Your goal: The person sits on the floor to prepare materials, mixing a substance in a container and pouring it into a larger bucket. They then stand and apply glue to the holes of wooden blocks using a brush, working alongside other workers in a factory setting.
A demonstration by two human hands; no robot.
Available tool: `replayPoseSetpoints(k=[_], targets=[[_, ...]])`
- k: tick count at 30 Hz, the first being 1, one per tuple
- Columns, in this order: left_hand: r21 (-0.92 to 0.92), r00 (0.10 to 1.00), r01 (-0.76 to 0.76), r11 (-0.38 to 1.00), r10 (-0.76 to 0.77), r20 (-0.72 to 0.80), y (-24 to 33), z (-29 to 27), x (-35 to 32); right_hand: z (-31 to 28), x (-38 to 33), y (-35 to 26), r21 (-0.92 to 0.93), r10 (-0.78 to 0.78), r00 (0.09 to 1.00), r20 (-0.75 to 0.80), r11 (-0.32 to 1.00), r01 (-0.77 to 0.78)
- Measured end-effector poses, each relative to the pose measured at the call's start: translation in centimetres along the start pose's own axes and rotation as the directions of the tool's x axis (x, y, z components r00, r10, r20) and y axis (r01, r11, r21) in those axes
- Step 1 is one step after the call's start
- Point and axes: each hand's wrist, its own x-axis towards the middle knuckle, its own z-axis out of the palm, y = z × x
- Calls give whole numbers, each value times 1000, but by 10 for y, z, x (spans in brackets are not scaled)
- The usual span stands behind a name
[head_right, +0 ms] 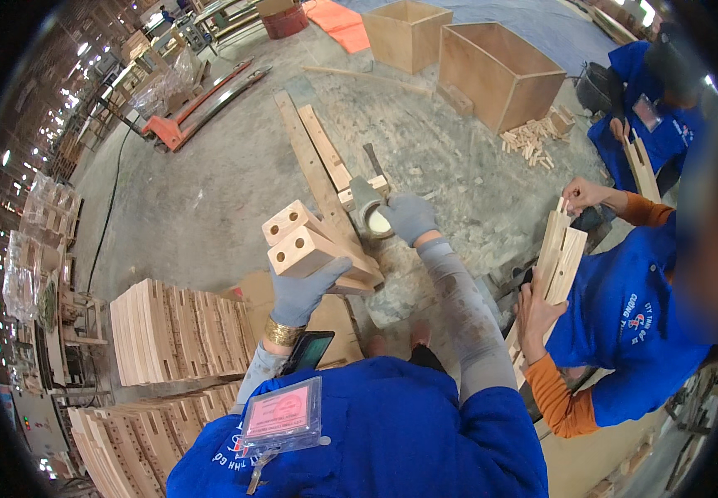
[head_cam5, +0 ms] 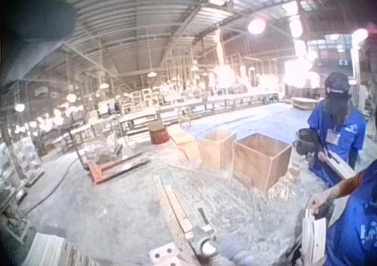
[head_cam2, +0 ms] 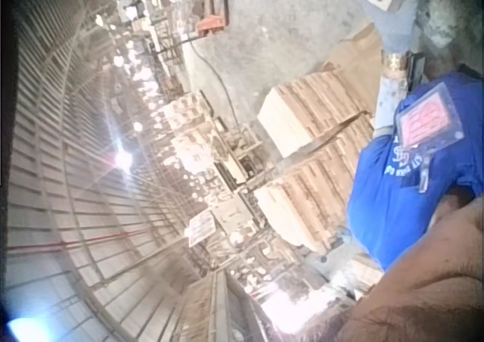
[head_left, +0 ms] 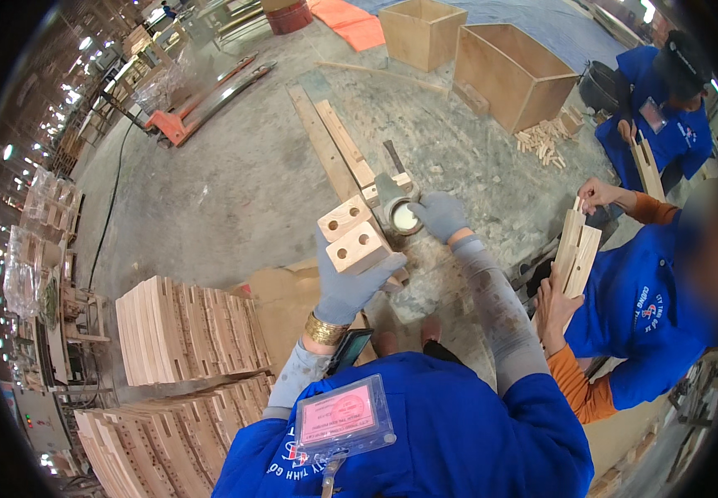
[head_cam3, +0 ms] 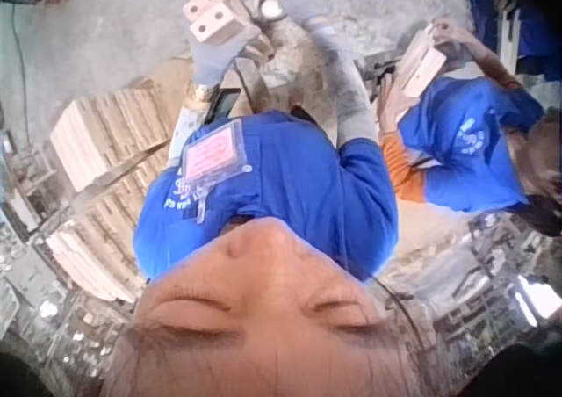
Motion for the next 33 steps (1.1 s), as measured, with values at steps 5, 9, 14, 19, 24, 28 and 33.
replayPoseSetpoints(k=[5,9,14,19,24,28,33], targets=[[54,999,43,998,-44,6,3,-3,-4,18,-4,19,-3,-51,998,41,999,51],[69,1000,7,998,-7,-4,0,-3,-3,13,-13,25,102,-12,999,-49,995,17],[52,999,33,998,-33,-14,2,-2,-4,22,-47,34,347,212,977,-33,919,-187],[87,1000,5,996,-6,12,5,2,-1,43,-68,52,975,500,852,158,55,-213],[48,999,-33,998,31,37,5,4,3,-11,-55,26,862,395,857,-330,496,103],[68,990,-139,988,137,45,19,15,5,-128,-33,-52,923,326,873,-363,252,290],[114,976,-216,970,212,43,12,22,10,-198,-50,-171,696,88,893,-442,661,280]])
